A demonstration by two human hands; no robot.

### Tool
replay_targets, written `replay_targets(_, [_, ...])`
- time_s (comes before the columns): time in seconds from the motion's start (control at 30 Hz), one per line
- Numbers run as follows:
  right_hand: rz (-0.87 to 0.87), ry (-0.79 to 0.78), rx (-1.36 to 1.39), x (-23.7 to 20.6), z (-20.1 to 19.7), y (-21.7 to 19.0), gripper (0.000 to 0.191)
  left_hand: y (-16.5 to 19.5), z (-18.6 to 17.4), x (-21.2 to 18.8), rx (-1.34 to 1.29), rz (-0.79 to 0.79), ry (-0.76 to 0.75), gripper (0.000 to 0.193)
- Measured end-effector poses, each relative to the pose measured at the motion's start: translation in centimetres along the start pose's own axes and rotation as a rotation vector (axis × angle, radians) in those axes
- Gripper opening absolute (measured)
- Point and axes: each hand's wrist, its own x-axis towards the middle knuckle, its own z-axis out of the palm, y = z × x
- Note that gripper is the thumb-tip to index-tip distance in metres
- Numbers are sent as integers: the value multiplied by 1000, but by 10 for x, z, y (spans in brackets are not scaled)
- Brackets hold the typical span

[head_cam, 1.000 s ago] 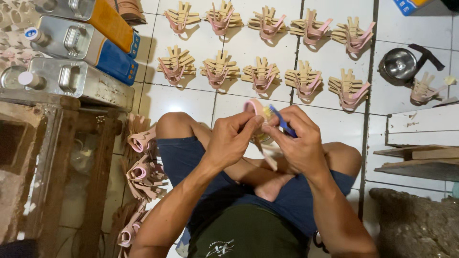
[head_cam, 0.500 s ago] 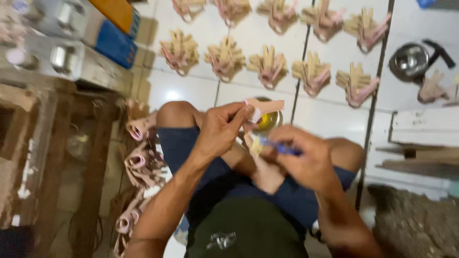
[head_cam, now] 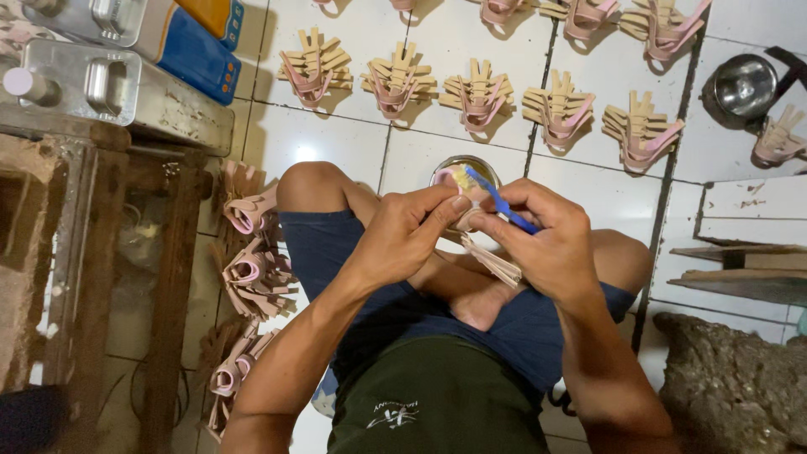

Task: The person sits on the floor and repeatedly applies a yellow liquid to small wooden assemblies using a toothbrush. They pick up each assembly, brush the liquid onto the joints, and place the finished pieces on the tiled floor in front of them.

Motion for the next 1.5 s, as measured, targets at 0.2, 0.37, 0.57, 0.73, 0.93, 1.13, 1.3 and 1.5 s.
replay_targets(0.2, [-87, 78, -207, -1, -5, 10, 44, 4, 0, -4, -51, -28, -75, 28])
replay_targets(0.37, [21, -12, 58, -3, -23, 35, 35, 11, 11, -10, -252, -95, -121, 33])
replay_targets(0.57, [25, -37, 395, -14, -34, 56, 20, 8, 24, -11, -217, -56, -56, 34])
replay_targets(0.73, [146, 37, 475, -19, -26, 57, 18, 4, 35, -9, -185, -71, 17, 27])
replay_targets(0.93, [119, 117, 254, -27, -16, 62, 16, 0, 34, -5, -144, -84, 3, 22])
replay_targets(1.13, [97, 136, 310, -35, -2, 72, 16, -2, 31, -6, -7, 105, 17, 22])
replay_targets(1.3, [54, 250, 590, -37, -7, 87, 27, 0, 28, -16, -19, 181, 41, 18])
replay_targets(1.5, [507, 96, 875, -39, -13, 129, 49, -7, 29, -22, -221, 282, -91, 22])
